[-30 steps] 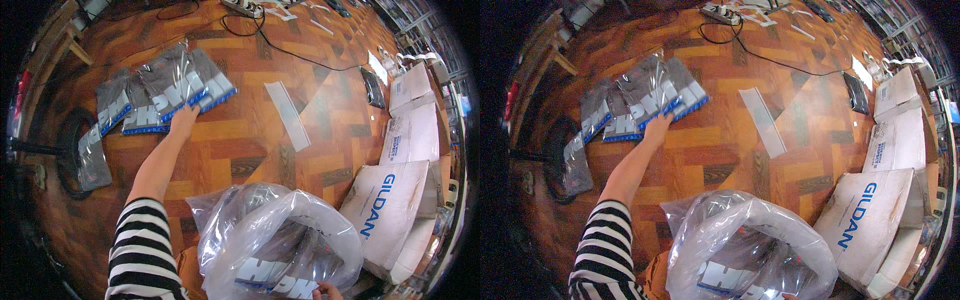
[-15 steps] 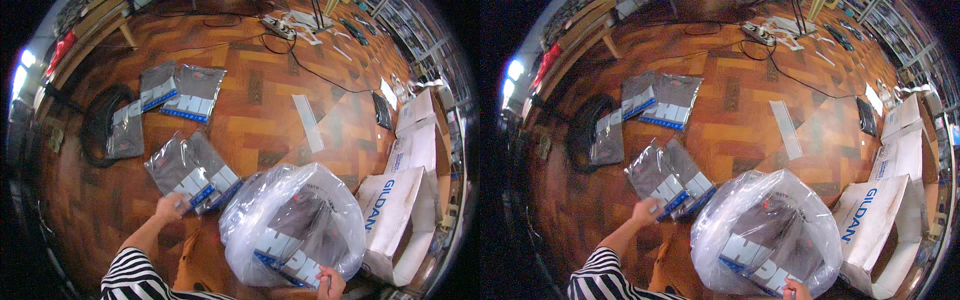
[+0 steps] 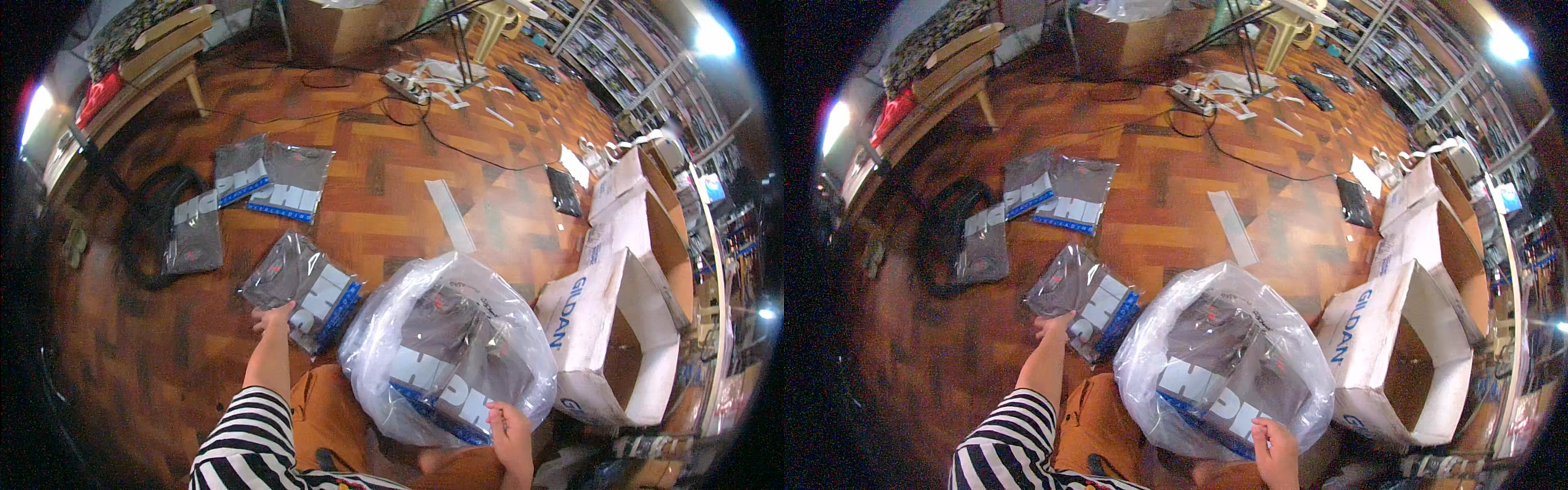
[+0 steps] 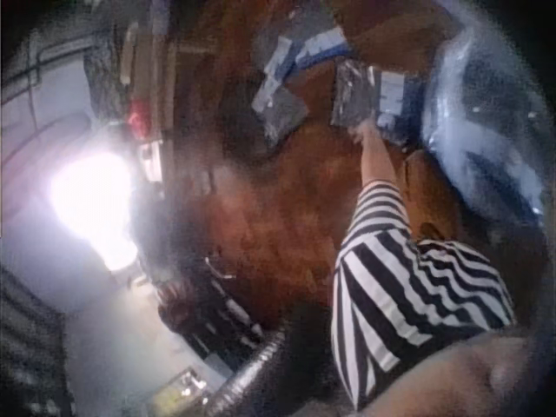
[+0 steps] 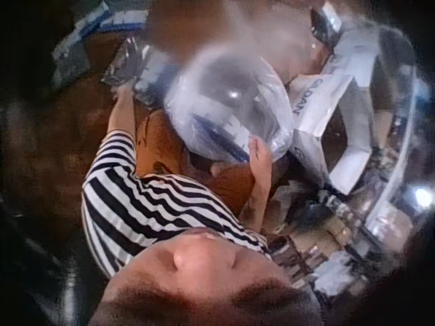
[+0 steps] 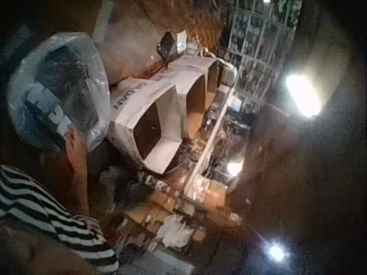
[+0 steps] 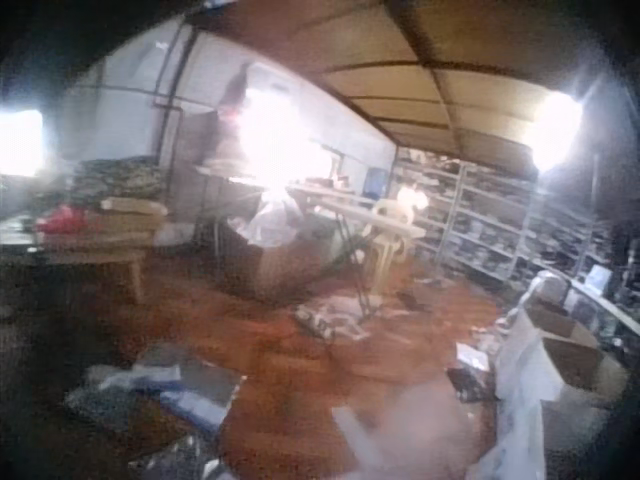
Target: The person sits on the floor and places multiple individually packaged items into a large plastic bag. The person then moves to a desk and writes on a sheet of paper using a pen.
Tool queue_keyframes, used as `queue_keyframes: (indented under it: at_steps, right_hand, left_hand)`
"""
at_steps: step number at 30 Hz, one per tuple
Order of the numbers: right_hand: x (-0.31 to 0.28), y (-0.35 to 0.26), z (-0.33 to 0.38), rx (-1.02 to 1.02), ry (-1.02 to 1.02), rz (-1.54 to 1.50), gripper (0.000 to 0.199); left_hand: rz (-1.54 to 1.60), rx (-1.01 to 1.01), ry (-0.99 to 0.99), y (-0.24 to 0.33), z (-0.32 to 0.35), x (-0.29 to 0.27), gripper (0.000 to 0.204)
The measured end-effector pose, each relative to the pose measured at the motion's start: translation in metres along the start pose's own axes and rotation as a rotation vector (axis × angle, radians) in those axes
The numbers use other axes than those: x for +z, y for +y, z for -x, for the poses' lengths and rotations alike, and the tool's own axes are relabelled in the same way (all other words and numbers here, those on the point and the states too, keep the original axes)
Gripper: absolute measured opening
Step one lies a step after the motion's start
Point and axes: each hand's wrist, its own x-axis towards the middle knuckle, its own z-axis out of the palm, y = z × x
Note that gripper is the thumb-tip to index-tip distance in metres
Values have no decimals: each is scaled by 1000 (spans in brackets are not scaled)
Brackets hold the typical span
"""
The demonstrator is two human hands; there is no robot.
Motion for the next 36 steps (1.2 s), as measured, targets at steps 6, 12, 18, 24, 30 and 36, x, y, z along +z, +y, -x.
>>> queue_keyframes:
  at_steps: [6, 12, 18, 24, 30, 36]
  right_hand:
    - [-1, 2, -4, -10, -67, -131, 20]
    - [-9, 18, -39, 45, -201, -441, 22]
    - [-2, -50, -115, -62, -134, -815, 48]
    - [-14, -50, -113, 55, -101, -1071, 56]
    - [42, 83, -136, 690, -310, -1121, 52]
    - [88, 90, -150, 610, -41, -604, 69]
  left_hand:
    - [415, 385, -625, -6, -70, -36, 83]
    - [371, 1247, -547, 82, 120, -157, 58]
    - [634, 1080, -981, 65, 278, -303, 70]
    - [338, 1003, -1591, 51, 356, -252, 83]
    - [-677, 1797, -156, 19, 309, -124, 62]
    - [-242, 1623, -707, 31, 294, -115, 33]
